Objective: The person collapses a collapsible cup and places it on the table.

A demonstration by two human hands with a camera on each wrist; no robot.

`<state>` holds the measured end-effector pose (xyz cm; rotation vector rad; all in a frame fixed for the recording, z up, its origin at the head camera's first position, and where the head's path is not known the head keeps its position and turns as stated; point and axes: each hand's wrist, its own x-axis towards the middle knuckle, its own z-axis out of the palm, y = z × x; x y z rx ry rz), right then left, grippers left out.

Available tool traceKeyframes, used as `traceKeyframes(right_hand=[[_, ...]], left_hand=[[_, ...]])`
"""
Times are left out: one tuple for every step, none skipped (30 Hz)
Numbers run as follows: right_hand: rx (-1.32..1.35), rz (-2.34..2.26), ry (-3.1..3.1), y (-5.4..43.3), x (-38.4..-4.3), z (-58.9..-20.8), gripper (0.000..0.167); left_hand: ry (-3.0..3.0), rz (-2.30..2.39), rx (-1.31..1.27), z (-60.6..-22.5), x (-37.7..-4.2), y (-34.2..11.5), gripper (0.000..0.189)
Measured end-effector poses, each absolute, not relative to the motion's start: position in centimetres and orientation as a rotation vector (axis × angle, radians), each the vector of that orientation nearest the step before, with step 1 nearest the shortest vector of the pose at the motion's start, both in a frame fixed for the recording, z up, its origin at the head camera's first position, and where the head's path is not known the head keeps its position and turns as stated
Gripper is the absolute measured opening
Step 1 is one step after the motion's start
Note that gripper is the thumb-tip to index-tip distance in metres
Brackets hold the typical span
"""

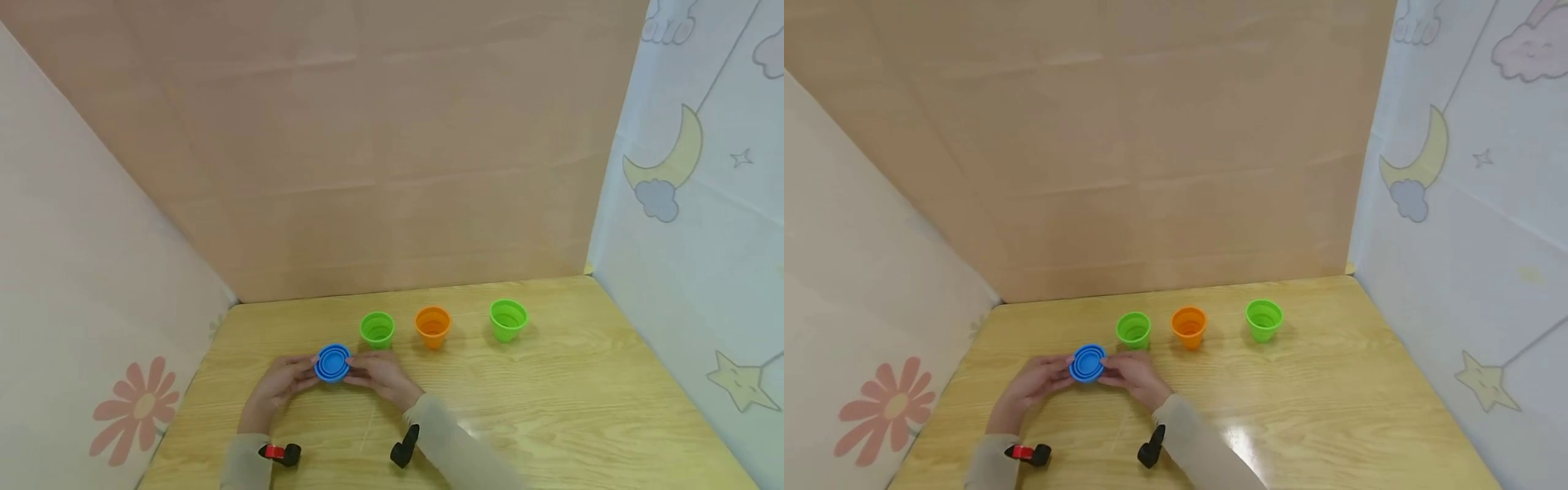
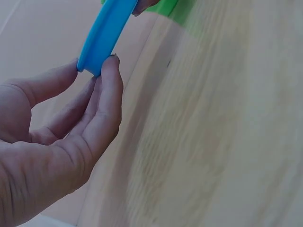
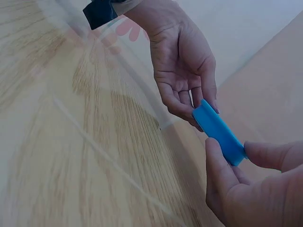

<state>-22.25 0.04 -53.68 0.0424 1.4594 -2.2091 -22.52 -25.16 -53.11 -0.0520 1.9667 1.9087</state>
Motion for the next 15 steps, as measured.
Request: traceKeyframes(right_hand=[[0.055, -2.213, 1.454, -0.3, -22.3, -53.7, 0.03], [0.057, -2.215, 1.456, -0.7, -22.3, -53.7, 0.029], [0.07, -2.221, 1.448, -1.0, -22.4, -53.6, 0.028], [0.074, -2.223, 1.451, -1.3, -22.4, -53.6, 0.028], [0.085, -2.225, 1.451, -1.6, -22.5, -53.5, 0.027], [0.09, -2.225, 1.459, -1.9, -22.6, -53.5, 0.026], [0.097, -2.227, 1.468, -2.1, -22.6, -53.5, 0.026], [0.109, -2.23, 1.474, -2.3, -22.6, -53.4, 0.026], [0.123, -2.235, 1.479, -2.6, -22.7, -53.4, 0.026], [0.129, -2.239, 1.495, -2.8, -22.7, -53.4, 0.027], [0.137, -2.243, 1.508, -3.1, -22.8, -53.4, 0.027], [0.146, -2.25, 1.524, -3.4, -22.8, -53.4, 0.028], [0.155, -2.257, 1.54, -3.7, -22.8, -53.4, 0.028], [0.163, -2.263, 1.555, -4.0, -22.8, -53.4, 0.029], [0.166, -2.267, 1.572, -4.3, -22.8, -53.4, 0.029]], left_hand=[[1.972, 1.904, -0.047, -53.1, -22.6, -25.4, 0.045], [1.971, 1.906, -0.058, -53.0, -22.7, -25.7, 0.044], [1.971, 1.908, -0.06, -53.0, -22.9, -25.9, 0.044], [1.972, 1.906, -0.058, -52.9, -23.0, -26.2, 0.044], [1.969, 1.908, -0.063, -52.9, -23.1, -26.4, 0.043], [1.965, 1.906, -0.056, -52.9, -23.2, -26.6, 0.043], [1.96, 1.911, -0.066, -53.0, -23.4, -26.8, 0.042], [1.953, 1.916, -0.074, -53.0, -23.5, -27.0, 0.042], [1.946, 1.922, -0.083, -53.1, -23.6, -27.1, 0.042], [1.943, 1.926, -0.089, -53.2, -23.6, -27.3, 0.042], [1.94, 1.937, -0.104, -53.3, -23.7, -27.4, 0.042], [1.94, 1.939, -0.1, -53.3, -23.7, -27.5, 0.043], [1.941, 1.94, -0.115, -53.4, -23.7, -27.6, 0.044], [1.943, 1.941, -0.12, -53.4, -23.7, -27.8, 0.045], [1.948, 1.944, -0.136, -53.4, -23.7, -27.9, 0.046]])
